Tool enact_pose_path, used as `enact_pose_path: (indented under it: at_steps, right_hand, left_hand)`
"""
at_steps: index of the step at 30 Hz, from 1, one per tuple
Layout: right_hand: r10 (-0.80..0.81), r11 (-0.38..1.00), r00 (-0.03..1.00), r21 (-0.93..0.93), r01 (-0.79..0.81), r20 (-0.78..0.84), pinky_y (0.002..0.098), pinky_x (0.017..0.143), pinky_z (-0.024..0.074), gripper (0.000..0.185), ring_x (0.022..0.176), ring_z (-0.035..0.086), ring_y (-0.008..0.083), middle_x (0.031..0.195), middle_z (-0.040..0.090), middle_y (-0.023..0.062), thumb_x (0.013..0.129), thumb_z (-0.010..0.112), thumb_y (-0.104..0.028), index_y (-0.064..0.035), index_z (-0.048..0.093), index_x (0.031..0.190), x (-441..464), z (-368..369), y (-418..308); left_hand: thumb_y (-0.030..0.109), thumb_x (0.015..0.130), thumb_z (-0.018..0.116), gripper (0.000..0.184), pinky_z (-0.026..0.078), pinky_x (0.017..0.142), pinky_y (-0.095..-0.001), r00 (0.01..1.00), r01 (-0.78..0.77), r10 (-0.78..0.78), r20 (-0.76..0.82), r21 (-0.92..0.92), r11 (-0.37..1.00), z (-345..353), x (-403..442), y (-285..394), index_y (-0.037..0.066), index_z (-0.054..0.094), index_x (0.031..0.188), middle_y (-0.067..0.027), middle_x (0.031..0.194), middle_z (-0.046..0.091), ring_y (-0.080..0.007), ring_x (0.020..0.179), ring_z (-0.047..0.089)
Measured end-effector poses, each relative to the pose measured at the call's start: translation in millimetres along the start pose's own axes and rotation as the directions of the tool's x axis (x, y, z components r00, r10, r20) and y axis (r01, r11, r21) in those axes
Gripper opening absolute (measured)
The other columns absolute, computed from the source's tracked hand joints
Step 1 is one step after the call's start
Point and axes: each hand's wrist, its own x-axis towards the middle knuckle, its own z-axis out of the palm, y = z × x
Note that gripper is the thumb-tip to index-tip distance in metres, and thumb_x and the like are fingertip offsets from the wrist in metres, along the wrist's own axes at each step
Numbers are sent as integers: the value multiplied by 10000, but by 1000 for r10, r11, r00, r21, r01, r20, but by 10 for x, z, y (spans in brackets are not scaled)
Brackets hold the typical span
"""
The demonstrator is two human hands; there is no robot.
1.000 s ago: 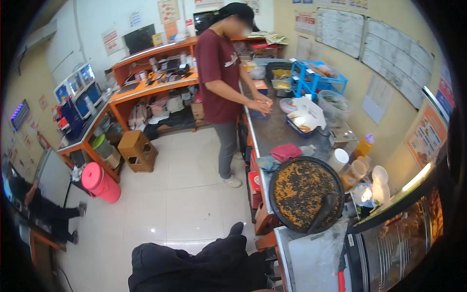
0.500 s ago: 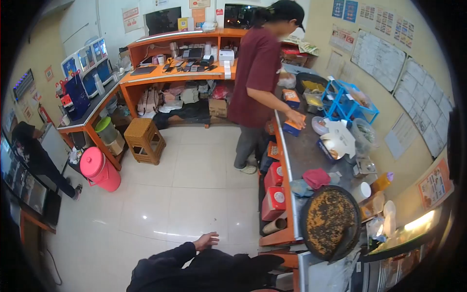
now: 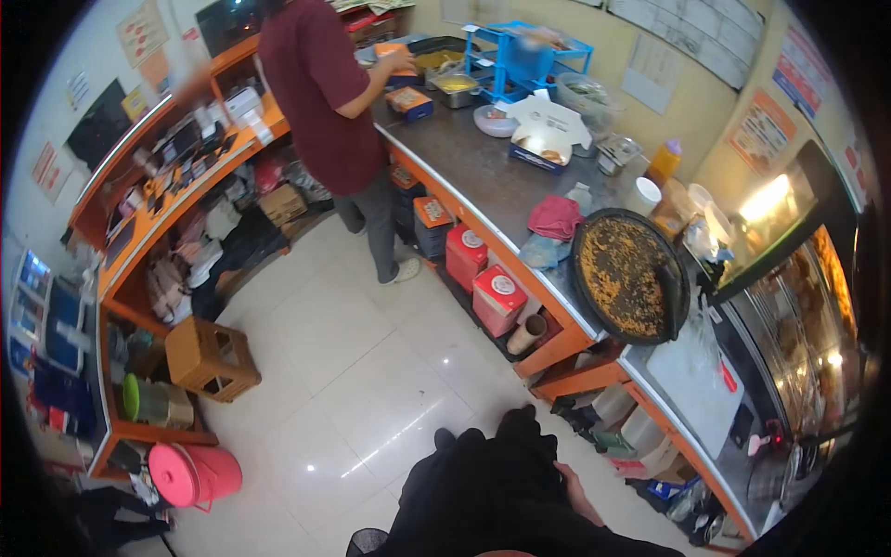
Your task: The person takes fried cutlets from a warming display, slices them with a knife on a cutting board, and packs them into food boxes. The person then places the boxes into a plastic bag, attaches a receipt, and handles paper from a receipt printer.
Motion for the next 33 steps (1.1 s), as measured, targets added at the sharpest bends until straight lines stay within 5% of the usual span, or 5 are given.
enact_pose_path:
  at_steps: [9, 21, 23, 26, 33]
  right_hand:
    - [-427, 875, 904, -253, 412, -4, 270, 671, 567, 199, 765, 676, 169, 832, 676, 101, 918, 658, -162, 7, 668, 1023, -49, 1331, -1679]
    - [-995, 46, -10, -546, 836, -100, 353, 687, 476, 300, 749, 602, 220, 866, 653, 138, 973, 525, -211, 30, 641, 1110, 2929, 2527, -5036]
    - [-854, 466, 383, -190, 864, -352, 379, 774, 490, 322, 848, 631, 302, 984, 672, 193, 960, 525, -202, 42, 624, 1146, 3618, 2562, -5713]
    - [-871, 380, 30, -633, 675, -490, 430, 796, 479, 329, 883, 616, 390, 952, 659, 242, 966, 505, -217, 63, 632, 1086, 4638, 2464, -6265]
    - [-846, 516, 230, -633, 578, -480, 436, 831, 449, 350, 967, 582, 390, 1075, 617, 252, 993, 473, -266, 19, 671, 945, 4637, 2608, -6196]
  left_hand:
    - [385, 1000, 455, 466, 509, 907, -424, 909, 358, -319, 268, -111, 927, -686, 1114, 1063, 61, 523, 1327, -141, 1232, 617, -259, 1090, 597]
    - [316, 1007, 508, 365, 503, 738, -257, 496, -868, 862, -101, -79, 490, -2064, 1449, 6611, 13, 660, 1141, -63, 1009, 715, -124, 885, 673]
    - [276, 1002, 528, 354, 497, 772, -248, 438, -899, 895, -79, -52, 435, -2086, 1636, 7455, -14, 646, 1168, -64, 1031, 709, -117, 914, 661]
    - [262, 1008, 514, 369, 483, 856, -252, 424, -905, 899, -108, -13, 425, -1932, 1827, 8584, -29, 621, 1208, -84, 1110, 694, -141, 1006, 646]
    - [329, 1025, 462, 416, 479, 789, -261, 306, -887, 933, -190, 299, 352, -1592, 2994, 9632, 23, 588, 1278, -86, 1086, 699, -144, 975, 647]
